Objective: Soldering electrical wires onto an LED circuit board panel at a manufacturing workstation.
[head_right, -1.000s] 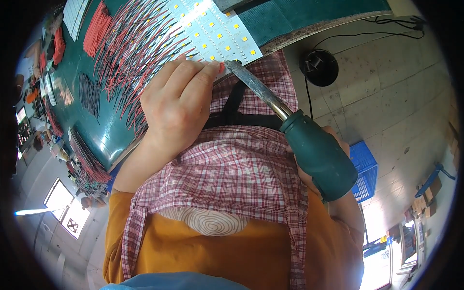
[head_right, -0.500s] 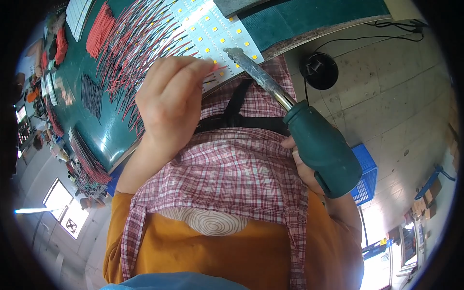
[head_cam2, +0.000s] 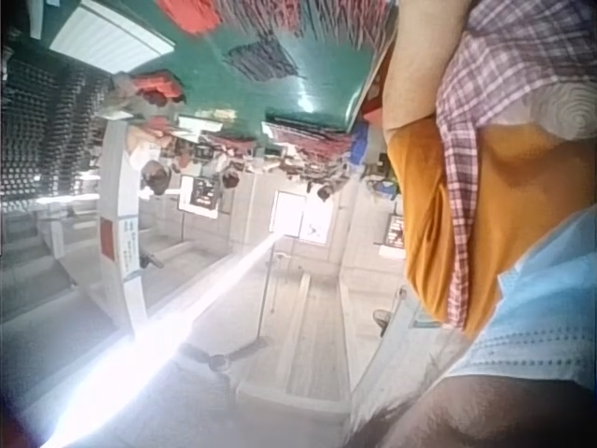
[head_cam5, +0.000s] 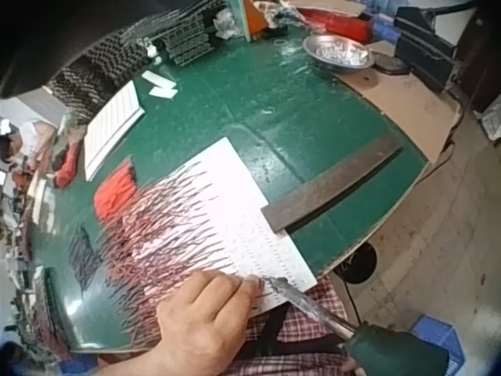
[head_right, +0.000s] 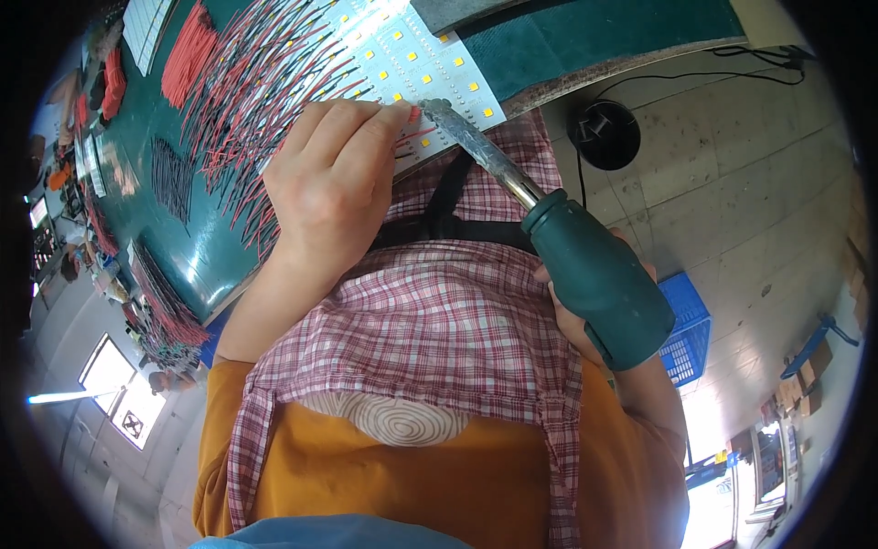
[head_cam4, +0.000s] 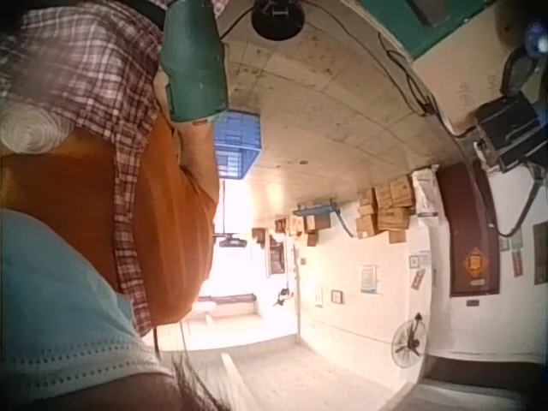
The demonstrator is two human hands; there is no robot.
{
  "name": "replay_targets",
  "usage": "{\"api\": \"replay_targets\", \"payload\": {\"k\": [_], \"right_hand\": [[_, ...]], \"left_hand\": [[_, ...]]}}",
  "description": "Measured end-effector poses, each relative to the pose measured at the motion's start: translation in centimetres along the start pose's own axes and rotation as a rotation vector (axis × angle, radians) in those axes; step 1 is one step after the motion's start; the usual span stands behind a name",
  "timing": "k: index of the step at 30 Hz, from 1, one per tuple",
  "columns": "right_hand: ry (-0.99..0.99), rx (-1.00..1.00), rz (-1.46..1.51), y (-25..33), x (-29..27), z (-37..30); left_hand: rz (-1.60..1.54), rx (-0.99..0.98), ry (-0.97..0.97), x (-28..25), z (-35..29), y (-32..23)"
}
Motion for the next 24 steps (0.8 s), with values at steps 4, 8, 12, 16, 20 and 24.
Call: {"api": "replay_targets", "payload": {"k": [4, 8, 12, 16, 20, 24], "right_hand": [[0.003, 0.083, 0.411, -0.1, -0.1, -0.2], [-0.014, 0.037, 0.375, -0.5, 0.2, -0.4], [-0.014, 0.006, 0.399, -0.1, 0.2, 0.2], [-0.018, -0.01, 0.418, -0.1, 0.4, 0.4], [-0.034, 0.019, 0.378, 0.6, 0.1, 0.7], [-0.117, -0.025, 0.315, -0.1, 0.3, 0.5]], "left_hand": [[-0.002, 0.005, 0.007, -0.1, 0.1, 0.0], [0.012, 0.002, 0.01, -0.2, 0.1, -0.3], [-0.191, -0.054, -0.089, -0.5, 0.0, 0.9], [-0.113, -0.087, -0.073, -0.4, 0.2, 1.8], [-0.033, -0.05, -0.048, -0.2, 0.3, 1.2], [-0.011, -0.027, -0.039, -0.3, 0.5, 0.9]]}}
Point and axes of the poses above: each hand's wrist, its own z-axis towards the middle knuckle, its own x-axis out of the palm, y = z × x, the point moved 7 cm from there along z, towards the middle knuckle, and after that the axes turned 7 degrees about x, right-handed, at the moved point
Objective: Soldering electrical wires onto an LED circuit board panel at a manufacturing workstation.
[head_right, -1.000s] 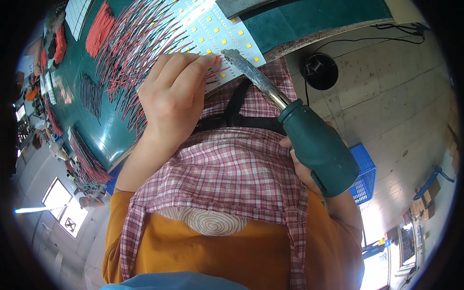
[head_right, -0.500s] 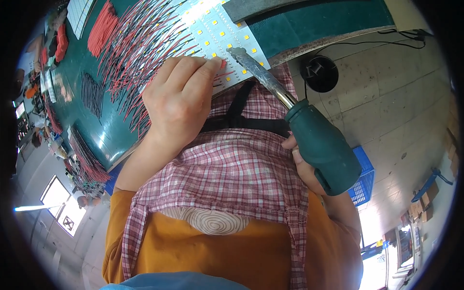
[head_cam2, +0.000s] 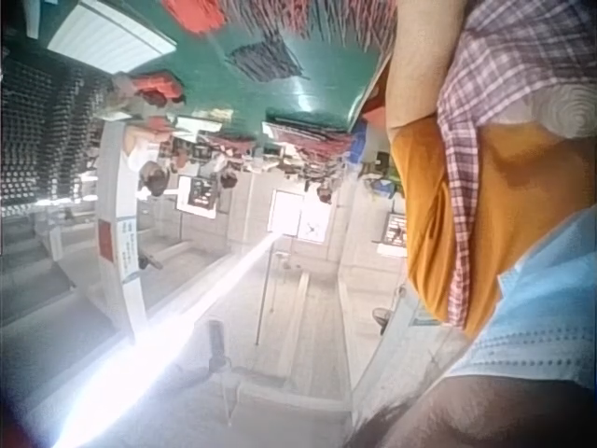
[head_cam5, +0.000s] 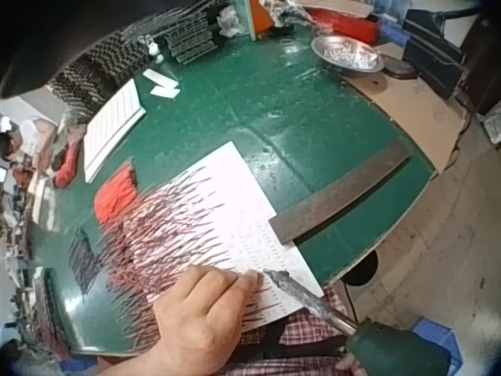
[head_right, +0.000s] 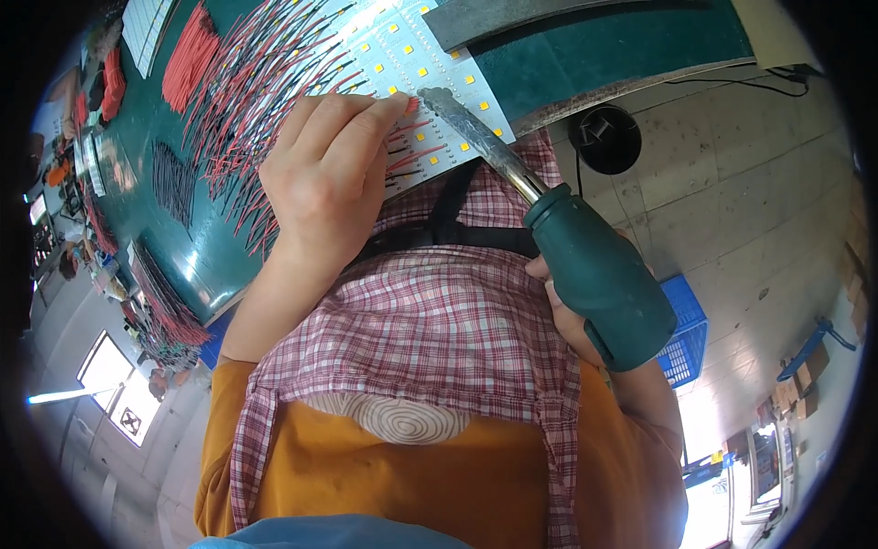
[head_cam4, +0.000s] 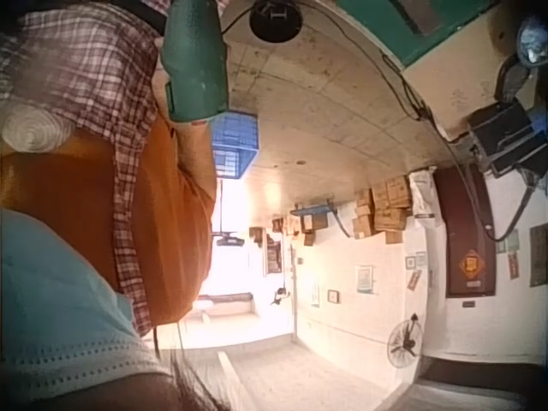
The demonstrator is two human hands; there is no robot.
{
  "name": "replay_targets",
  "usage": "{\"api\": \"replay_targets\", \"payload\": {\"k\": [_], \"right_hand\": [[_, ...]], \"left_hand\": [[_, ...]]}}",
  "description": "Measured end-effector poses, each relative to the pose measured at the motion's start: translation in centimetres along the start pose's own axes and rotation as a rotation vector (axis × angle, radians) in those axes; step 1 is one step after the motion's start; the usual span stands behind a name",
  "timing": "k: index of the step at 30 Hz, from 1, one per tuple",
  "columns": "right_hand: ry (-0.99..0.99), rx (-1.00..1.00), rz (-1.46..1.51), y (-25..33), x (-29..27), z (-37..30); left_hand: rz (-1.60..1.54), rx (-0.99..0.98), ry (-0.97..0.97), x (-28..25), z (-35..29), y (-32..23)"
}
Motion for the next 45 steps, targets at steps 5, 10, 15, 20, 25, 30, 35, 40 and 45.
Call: {"api": "replay_targets", "payload": {"k": [5, 10, 15, 20, 25, 30, 35, 40, 45], "right_hand": [[0.008, 0.253, 0.397, -3.7, -0.2, -1.1], [0.114, 0.041, -0.077, 0.7, -0.2, 0.1], [0.1, 0.012, 0.162, 0.2, -0.2, 0.0], [0.093, -0.001, 0.178, 0.0, 0.3, 0.2], [0.085, 0.025, 0.157, 0.7, 0.3, 0.7], [0.027, 0.008, 0.299, 0.8, 0.4, 0.9], [0.186, 0.092, -0.037, 0.6, 0.6, 0.7], [0.108, 0.053, 0.148, 0.8, 0.3, 0.5], [0.06, 0.055, 0.21, 1.1, 0.1, 0.6]], "left_hand": [[0.016, 0.024, -0.016, 0.0, -0.1, -0.1], [0.02, 0.028, -0.019, 0.0, 0.0, -0.3], [0.033, 0.014, -0.002, -0.1, -0.1, -0.4], [-0.086, -0.053, -0.033, -0.4, 0.0, 0.9], [-0.03, -0.075, -0.029, -0.3, 0.2, 1.1], [0.023, -0.041, -0.003, -0.1, 0.3, 0.6], [0.056, -0.046, 0.005, -0.1, 0.2, 0.4], [0.06, -0.056, 0.015, -0.2, 0.2, 0.3], [-0.027, -0.079, -0.008, -0.3, 0.2, 0.4]]}}
Point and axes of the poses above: each hand's wrist, its own z-axis towards the middle knuckle, its own x-axis out of the palm, y = z × x, the point moved 7 cm from there along z, towards the middle knuckle, and after that the axes turned 7 degrees about x, right-handed, at the moved point
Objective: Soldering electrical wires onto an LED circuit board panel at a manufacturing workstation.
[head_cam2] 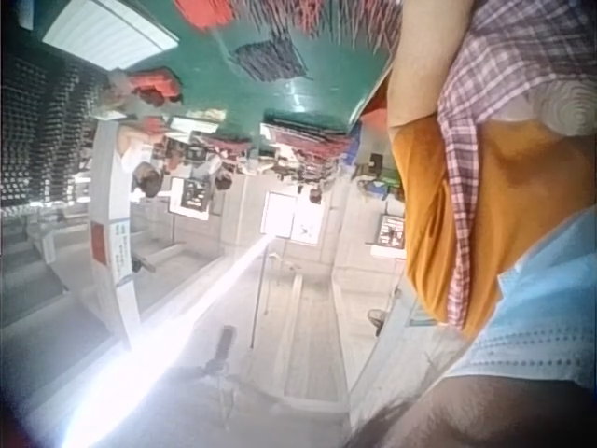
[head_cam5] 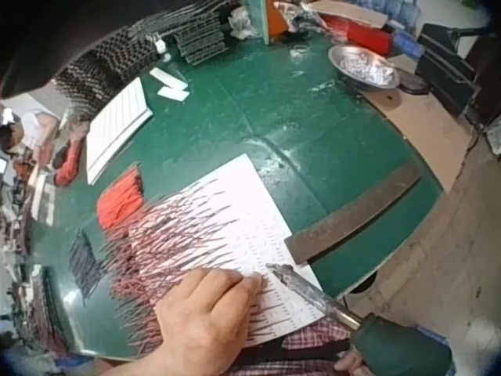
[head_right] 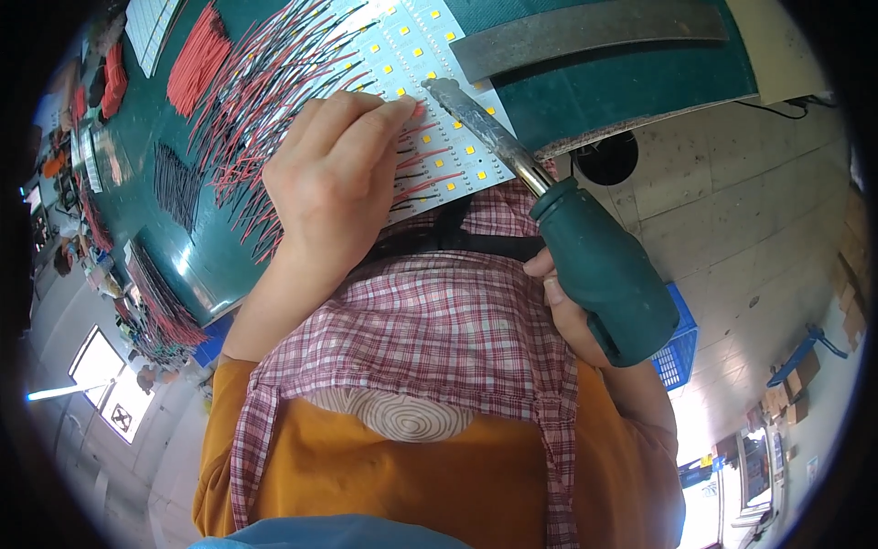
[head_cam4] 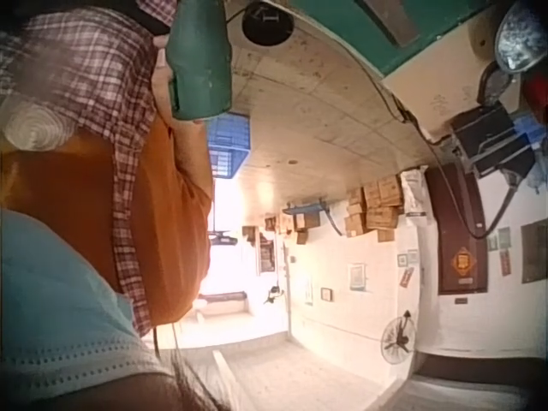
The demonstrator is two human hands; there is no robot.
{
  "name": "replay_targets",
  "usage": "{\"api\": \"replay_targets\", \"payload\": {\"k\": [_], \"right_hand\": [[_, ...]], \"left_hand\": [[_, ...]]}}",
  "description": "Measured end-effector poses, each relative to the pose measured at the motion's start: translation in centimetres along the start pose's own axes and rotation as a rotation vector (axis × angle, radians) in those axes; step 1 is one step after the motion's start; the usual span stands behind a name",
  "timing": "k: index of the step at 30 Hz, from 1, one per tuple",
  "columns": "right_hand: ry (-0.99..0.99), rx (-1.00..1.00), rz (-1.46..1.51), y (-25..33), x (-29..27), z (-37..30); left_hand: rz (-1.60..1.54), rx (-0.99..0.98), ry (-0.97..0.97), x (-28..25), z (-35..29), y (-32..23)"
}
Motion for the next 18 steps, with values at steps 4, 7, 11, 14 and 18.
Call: {"api": "replay_targets", "payload": {"k": [4, 7, 11, 14, 18], "right_hand": [[0.019, -0.003, -0.083, 0.0, 0.0, 0.3], [0.049, 0.044, -0.116, -0.2, 0.2, 0.5], [0.018, 0.004, -0.141, 0.4, 0.3, 0.8], [0.021, -0.043, -0.197, 0.5, 0.7, 1.0], [0.056, -0.065, -0.283, 0.8, 0.6, 1.0]], "left_hand": [[-0.009, -0.005, -0.041, -0.7, 0.7, 1.1], [0.031, 0.013, -0.035, 0.1, 0.5, 0.9], [0.034, 0.009, -0.016, 0.3, 0.4, 0.9], [0.053, 0.035, -0.044, 0.3, 0.5, 0.6], [0.072, 0.029, -0.036, 0.3, 0.5, 0.5]]}}
Point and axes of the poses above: each hand's wrist, its own z-axis towards the middle knuckle, its own x-axis out of the palm, y = z × x, the point moved 7 cm from there along z, towards the middle knuckle, and after that the axes turned 7 degrees about x, right-handed, at the moved point
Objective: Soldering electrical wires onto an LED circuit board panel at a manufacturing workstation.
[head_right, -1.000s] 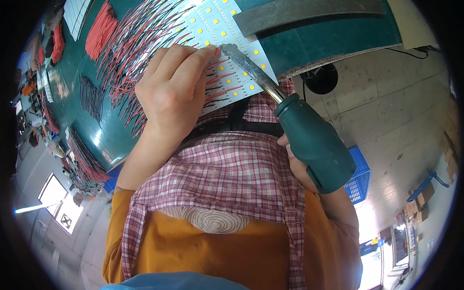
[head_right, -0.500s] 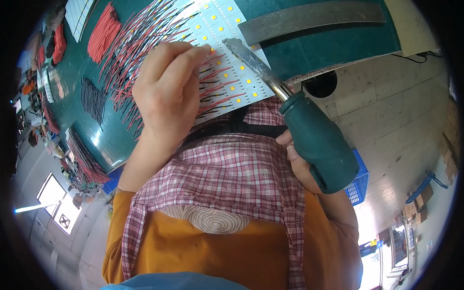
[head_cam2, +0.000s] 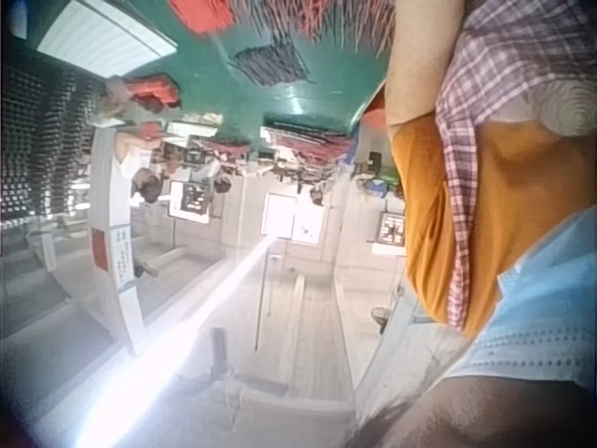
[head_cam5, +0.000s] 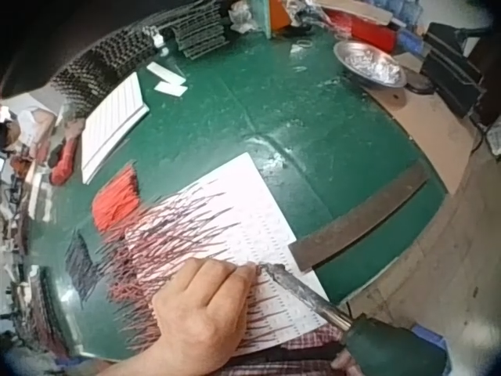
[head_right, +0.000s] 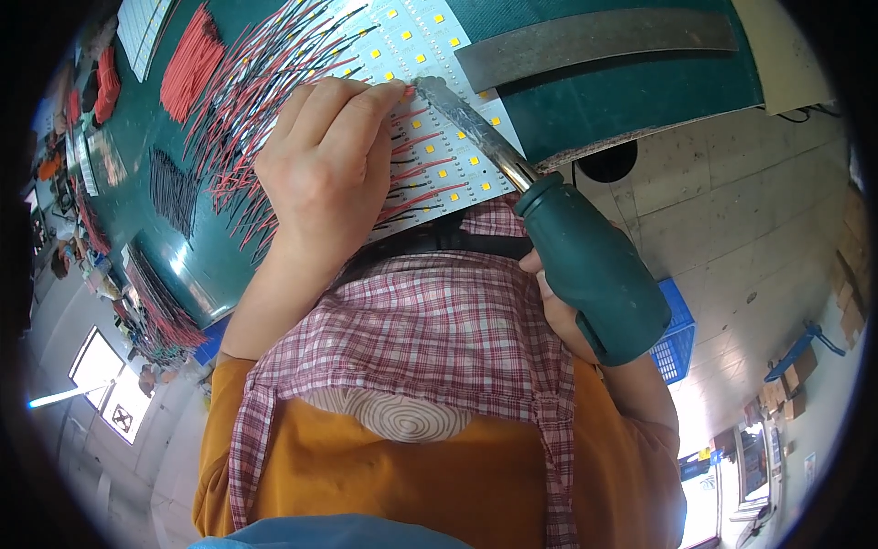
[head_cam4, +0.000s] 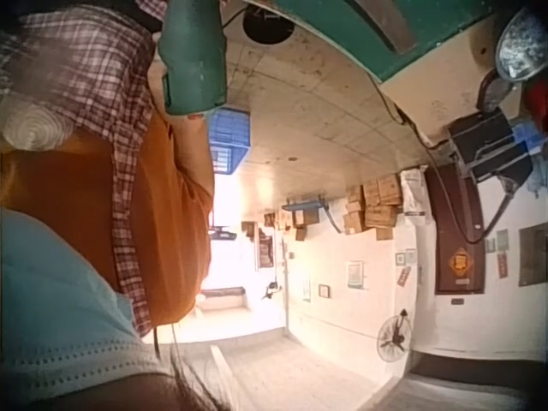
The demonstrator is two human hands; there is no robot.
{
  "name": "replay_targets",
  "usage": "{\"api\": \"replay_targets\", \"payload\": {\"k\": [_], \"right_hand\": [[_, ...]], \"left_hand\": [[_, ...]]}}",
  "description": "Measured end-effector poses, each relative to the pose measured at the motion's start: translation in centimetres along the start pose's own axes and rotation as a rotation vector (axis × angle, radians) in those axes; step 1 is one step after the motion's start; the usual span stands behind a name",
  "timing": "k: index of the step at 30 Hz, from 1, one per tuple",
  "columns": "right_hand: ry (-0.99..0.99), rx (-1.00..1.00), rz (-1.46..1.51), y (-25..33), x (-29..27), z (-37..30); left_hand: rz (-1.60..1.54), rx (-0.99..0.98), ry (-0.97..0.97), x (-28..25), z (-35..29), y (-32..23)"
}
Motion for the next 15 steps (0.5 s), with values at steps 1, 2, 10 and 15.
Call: {"api": "replay_targets", "payload": {"k": [1, 2, 10, 15], "right_hand": [[0.0, 0.0, 0.0, 0.0, 0.0, -0.1], [-0.025, 0.017, 0.102, -0.2, -0.2, -0.2], [-0.051, 0.069, 0.187, 0.0, -0.6, -0.3], [-0.06, -0.003, 0.243, 0.3, -0.7, -0.1]], "left_hand": [[0.004, -0.005, 0.009, 0.0, 0.0, 0.0], [0.004, -0.005, 0.009, 0.0, 0.0, 0.0], [0.01, -0.021, 0.052, -0.2, 0.1, -0.5], [-0.077, -0.031, -0.037, -0.6, 0.8, 0.6]]}}
Point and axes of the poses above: each hand's wrist, its own z-axis towards the middle knuckle, its own x-axis out of the palm, y = z × x, the point moved 7 cm from there along z, towards the middle knuckle, and after that the axes turned 7 degrees about x, right-handed, at the moved point
